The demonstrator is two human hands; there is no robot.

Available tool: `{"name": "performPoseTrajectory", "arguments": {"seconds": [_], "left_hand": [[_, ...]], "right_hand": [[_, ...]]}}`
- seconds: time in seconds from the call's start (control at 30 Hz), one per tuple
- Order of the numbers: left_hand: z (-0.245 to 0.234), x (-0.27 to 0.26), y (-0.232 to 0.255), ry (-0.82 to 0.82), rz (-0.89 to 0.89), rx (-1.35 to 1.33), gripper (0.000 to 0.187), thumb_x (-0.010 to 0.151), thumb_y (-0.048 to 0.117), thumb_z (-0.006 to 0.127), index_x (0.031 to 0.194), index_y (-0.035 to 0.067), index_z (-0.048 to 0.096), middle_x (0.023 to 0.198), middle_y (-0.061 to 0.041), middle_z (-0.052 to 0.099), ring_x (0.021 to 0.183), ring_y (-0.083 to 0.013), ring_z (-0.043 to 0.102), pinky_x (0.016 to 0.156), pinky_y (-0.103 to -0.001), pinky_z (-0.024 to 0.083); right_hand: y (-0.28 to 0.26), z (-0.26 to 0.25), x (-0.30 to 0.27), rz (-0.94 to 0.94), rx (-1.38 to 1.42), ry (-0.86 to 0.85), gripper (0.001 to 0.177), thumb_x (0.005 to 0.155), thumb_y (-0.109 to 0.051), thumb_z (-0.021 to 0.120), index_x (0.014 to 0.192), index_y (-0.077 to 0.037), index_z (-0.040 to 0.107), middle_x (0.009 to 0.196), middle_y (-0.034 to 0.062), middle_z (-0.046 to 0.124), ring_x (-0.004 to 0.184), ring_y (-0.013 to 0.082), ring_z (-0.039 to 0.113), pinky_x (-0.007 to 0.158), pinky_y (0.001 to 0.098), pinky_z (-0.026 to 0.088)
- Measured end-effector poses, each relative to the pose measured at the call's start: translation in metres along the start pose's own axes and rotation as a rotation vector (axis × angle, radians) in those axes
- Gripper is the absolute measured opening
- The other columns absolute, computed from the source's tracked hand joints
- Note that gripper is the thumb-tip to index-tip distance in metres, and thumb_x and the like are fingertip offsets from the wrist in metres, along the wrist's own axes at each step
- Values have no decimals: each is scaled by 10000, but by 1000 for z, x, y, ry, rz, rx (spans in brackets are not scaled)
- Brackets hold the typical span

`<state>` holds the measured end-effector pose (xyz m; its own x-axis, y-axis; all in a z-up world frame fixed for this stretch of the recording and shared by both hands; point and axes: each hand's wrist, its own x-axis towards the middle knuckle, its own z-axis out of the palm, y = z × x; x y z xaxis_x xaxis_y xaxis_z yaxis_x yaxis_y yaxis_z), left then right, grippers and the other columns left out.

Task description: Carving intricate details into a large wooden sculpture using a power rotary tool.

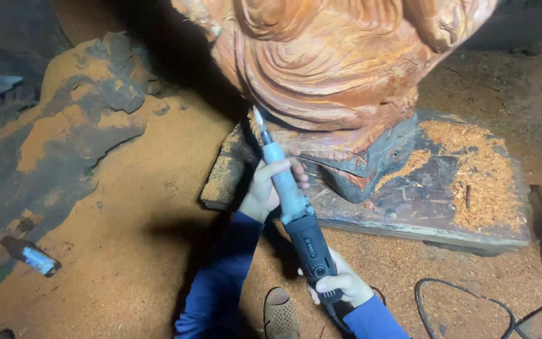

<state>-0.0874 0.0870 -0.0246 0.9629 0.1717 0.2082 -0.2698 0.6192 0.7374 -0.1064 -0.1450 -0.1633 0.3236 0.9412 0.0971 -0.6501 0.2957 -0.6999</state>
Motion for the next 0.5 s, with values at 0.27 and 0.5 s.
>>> {"name": "performPoseTrajectory", "arguments": {"seconds": [0.27,0.5], "left_hand": [[15,-12,-36,76,87,176,340,894,100,646,1188,-60,585,593,-98,511,513,-232,556,527,-388,542],[33,-11,-41,175,77,211,243,888,30,673,1105,-78,643,521,-44,446,416,-190,522,439,-390,545]], "right_hand": [[42,-86,-45,28,258,-260,799,709,57,737,1399,13,338,1178,365,656,613,446,647,470,519,524],[71,-93,-68,-5,251,-279,827,680,43,742,1419,26,372,1183,349,663,741,435,665,587,519,546]]}}
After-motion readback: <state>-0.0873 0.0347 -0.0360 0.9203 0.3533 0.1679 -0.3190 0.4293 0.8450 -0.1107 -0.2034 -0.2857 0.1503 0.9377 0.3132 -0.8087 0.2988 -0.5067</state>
